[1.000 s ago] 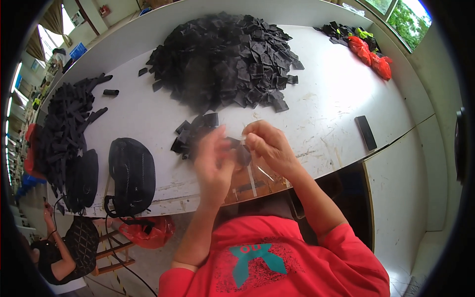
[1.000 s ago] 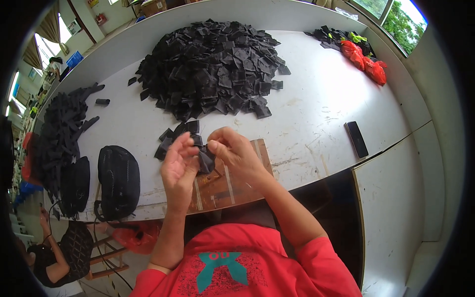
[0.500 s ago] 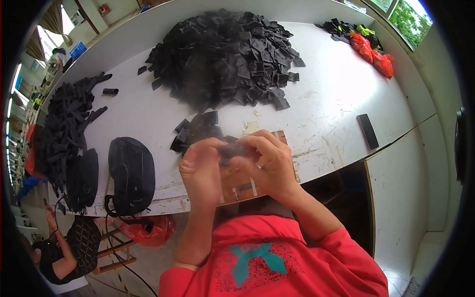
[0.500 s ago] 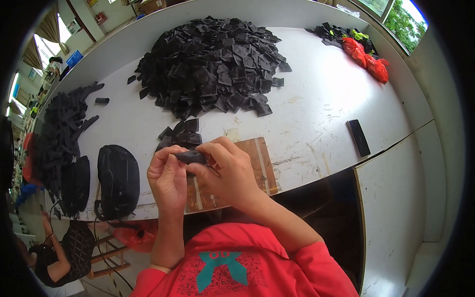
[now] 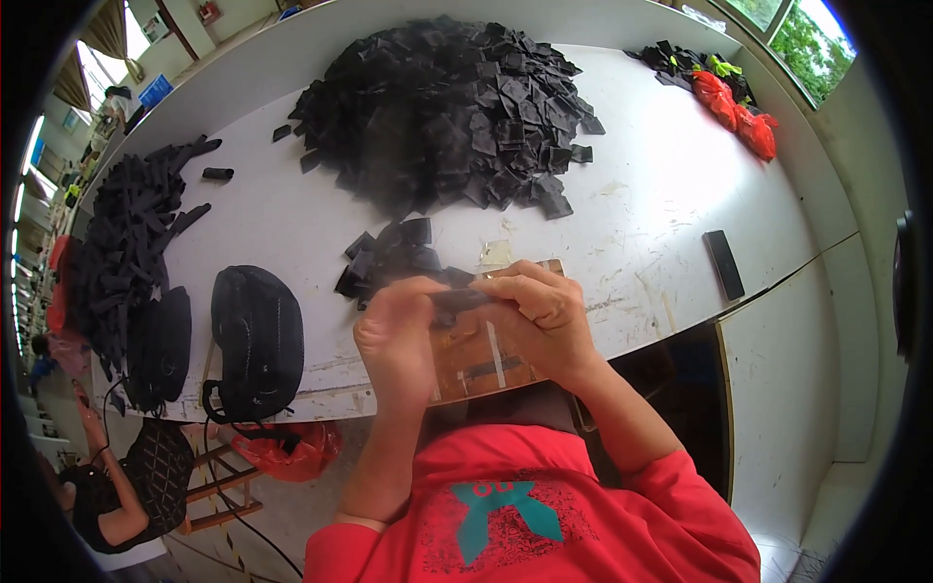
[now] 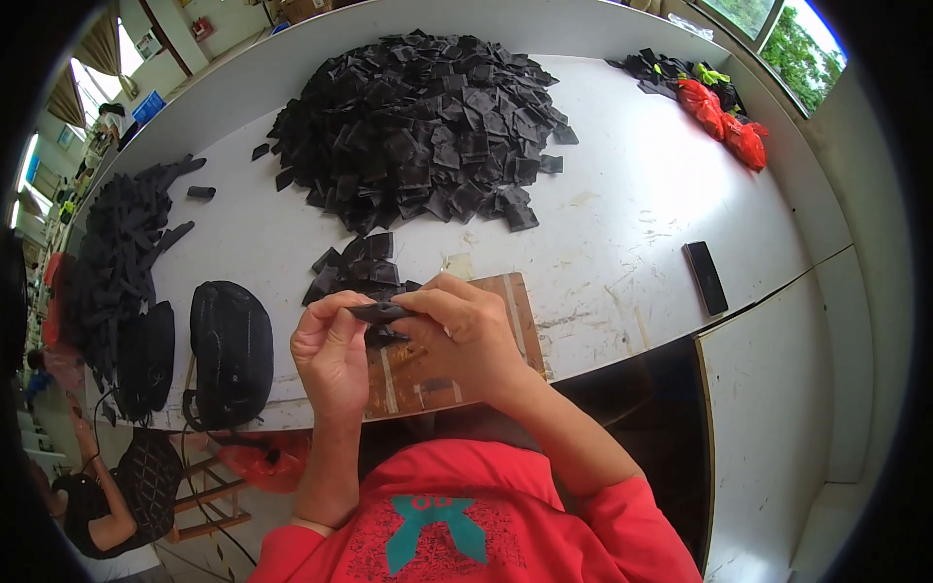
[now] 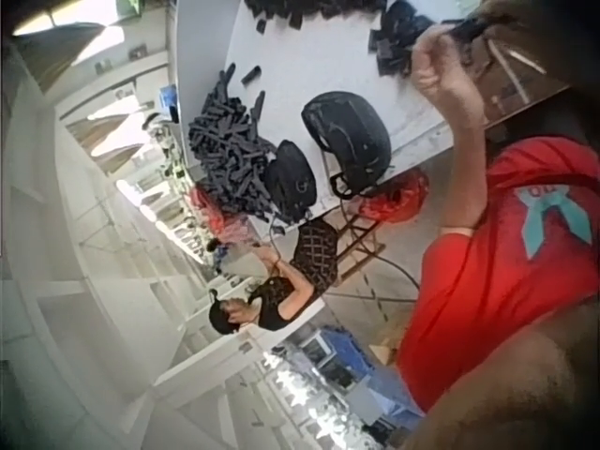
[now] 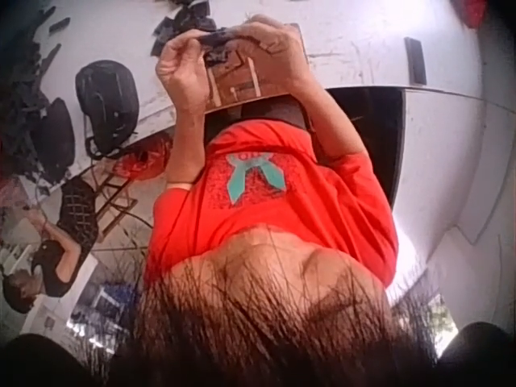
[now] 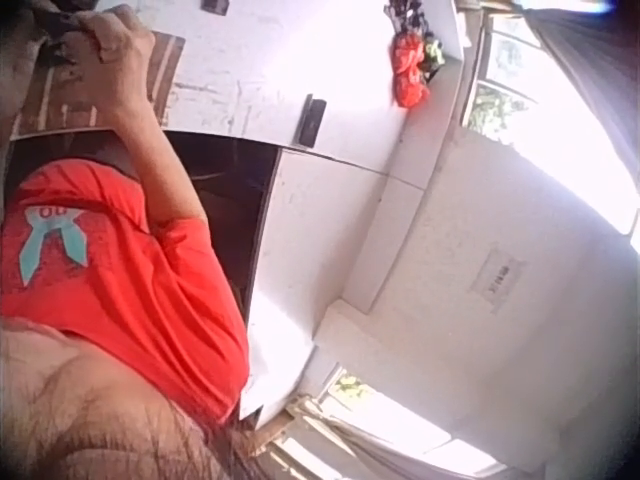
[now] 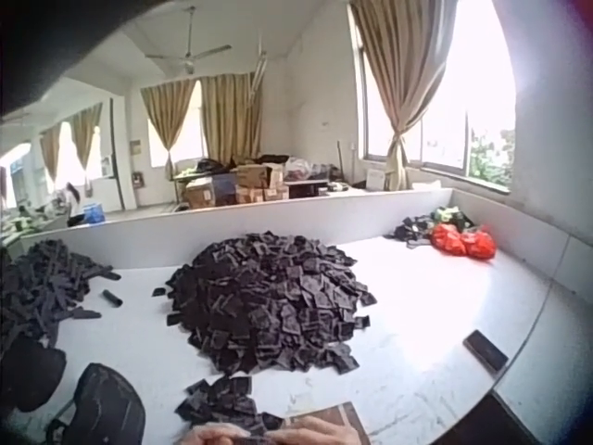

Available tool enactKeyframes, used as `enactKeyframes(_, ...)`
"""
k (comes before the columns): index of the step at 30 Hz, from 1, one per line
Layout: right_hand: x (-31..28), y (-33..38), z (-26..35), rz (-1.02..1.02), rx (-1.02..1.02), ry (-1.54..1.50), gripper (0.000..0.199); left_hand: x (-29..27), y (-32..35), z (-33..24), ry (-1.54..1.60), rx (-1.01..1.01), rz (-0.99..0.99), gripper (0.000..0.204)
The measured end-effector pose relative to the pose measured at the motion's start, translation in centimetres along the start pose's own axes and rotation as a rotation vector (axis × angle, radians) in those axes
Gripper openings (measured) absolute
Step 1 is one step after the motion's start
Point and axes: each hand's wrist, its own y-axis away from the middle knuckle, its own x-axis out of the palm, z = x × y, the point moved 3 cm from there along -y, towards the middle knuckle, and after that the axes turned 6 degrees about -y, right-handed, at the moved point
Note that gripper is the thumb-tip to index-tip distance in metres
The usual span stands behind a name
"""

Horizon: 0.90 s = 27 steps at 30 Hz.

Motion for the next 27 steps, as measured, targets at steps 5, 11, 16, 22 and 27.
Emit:
enactKeyframes(5,-0.4,-0.3,-0.2,0.069,0.015,-0.024,0.017,-0.5,0.5,0.6,0.109,-0.050,-0.064,0.008)
enactKeyframes(11,0.4,0.6,-1.4,0.009,-0.010,-0.045,0.013,0.0,0.3,-0.7,-0.304,0.076,0.077,0.011)
enactKeyframes(16,0.2,0.6,-1.4,0.032,-0.010,-0.051,0.011,1.5,-1.7,-2.1,-0.483,0.041,0.313,0.015)
enactKeyframes(22,-0.1,0.2,-2.2,0.075,0.201,-0.461,0.010,2.1,-2.2,-3.1,-0.795,0.345,0.379,0.013)
enactKeyframes(27,0.4,0.1,-1.8,0.111,0.059,-0.153,0.011,1.3,-1.7,-1.9,-0.638,0.240,0.297,0.013)
